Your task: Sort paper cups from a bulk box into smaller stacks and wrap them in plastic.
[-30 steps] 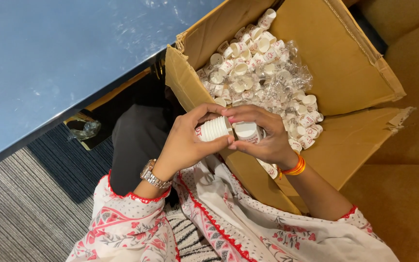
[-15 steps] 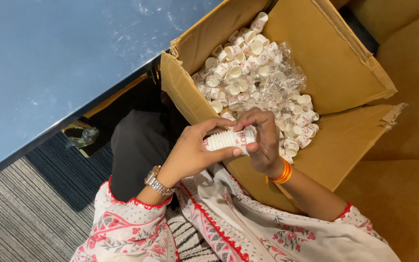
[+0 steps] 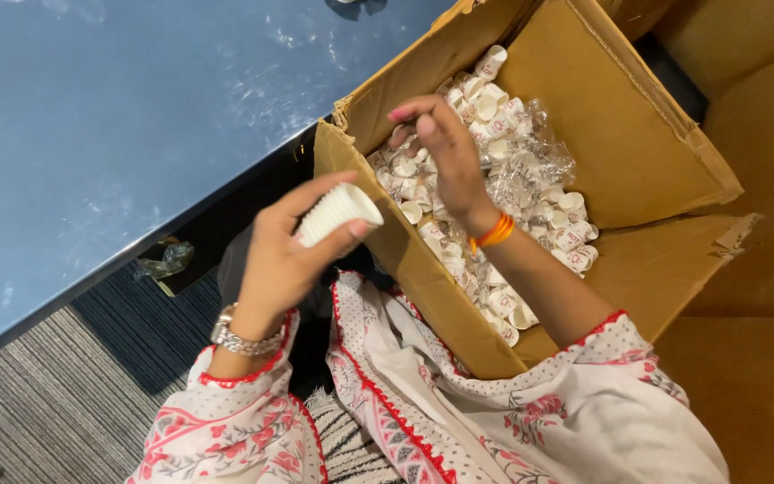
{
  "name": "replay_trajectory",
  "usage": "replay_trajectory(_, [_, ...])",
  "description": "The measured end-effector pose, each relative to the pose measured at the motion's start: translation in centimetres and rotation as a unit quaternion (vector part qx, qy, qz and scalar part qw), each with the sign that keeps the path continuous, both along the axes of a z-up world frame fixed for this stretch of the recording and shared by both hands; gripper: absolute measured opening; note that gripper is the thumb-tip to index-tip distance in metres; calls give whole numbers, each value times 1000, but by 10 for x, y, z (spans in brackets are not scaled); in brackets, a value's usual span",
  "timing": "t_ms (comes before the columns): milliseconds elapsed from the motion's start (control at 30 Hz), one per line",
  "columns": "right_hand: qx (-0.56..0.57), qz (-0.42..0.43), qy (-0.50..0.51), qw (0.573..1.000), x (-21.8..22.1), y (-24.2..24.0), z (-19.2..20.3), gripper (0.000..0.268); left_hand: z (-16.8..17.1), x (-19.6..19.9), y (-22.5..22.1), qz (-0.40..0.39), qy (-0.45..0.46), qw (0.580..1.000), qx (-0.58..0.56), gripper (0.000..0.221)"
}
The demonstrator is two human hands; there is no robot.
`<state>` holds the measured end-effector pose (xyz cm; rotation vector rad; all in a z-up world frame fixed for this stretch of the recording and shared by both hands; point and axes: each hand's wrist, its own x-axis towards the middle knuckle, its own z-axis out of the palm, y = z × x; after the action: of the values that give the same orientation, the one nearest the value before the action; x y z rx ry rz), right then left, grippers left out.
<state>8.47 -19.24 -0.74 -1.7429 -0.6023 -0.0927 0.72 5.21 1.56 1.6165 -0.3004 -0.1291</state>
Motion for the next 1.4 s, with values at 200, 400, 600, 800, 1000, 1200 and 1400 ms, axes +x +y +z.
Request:
replay_trajectory(200, [-174,-146,187,956,78,-87,-156,20,-2,15,34,102,85,977,-168,48])
replay_trajectory(400, [-537,-21,177,824,36,-77,-227,33,-10,25,44,128,74,975,-163,51])
replay_trajectory(600, [-558,-58,105,821,22,-80,-242,31,-15,29,39,143,99,974,-145,50])
replay_trajectory(800, [-421,-52,74,903,48,-93,-156,47,-19,25,30,103,77,977,-168,50])
replay_trajectory(1000, [37,-33,112,992,12,-35,21,47,-18,15,21,83,51,987,-125,52])
replay_trajectory(1200, [56,123,129,982,-23,16,67,48,-3,3,27,94,28,995,-17,50])
replay_trajectory(1400, [14,159,133,978,-26,27,54,50,2,-3,33,53,33,998,-4,49])
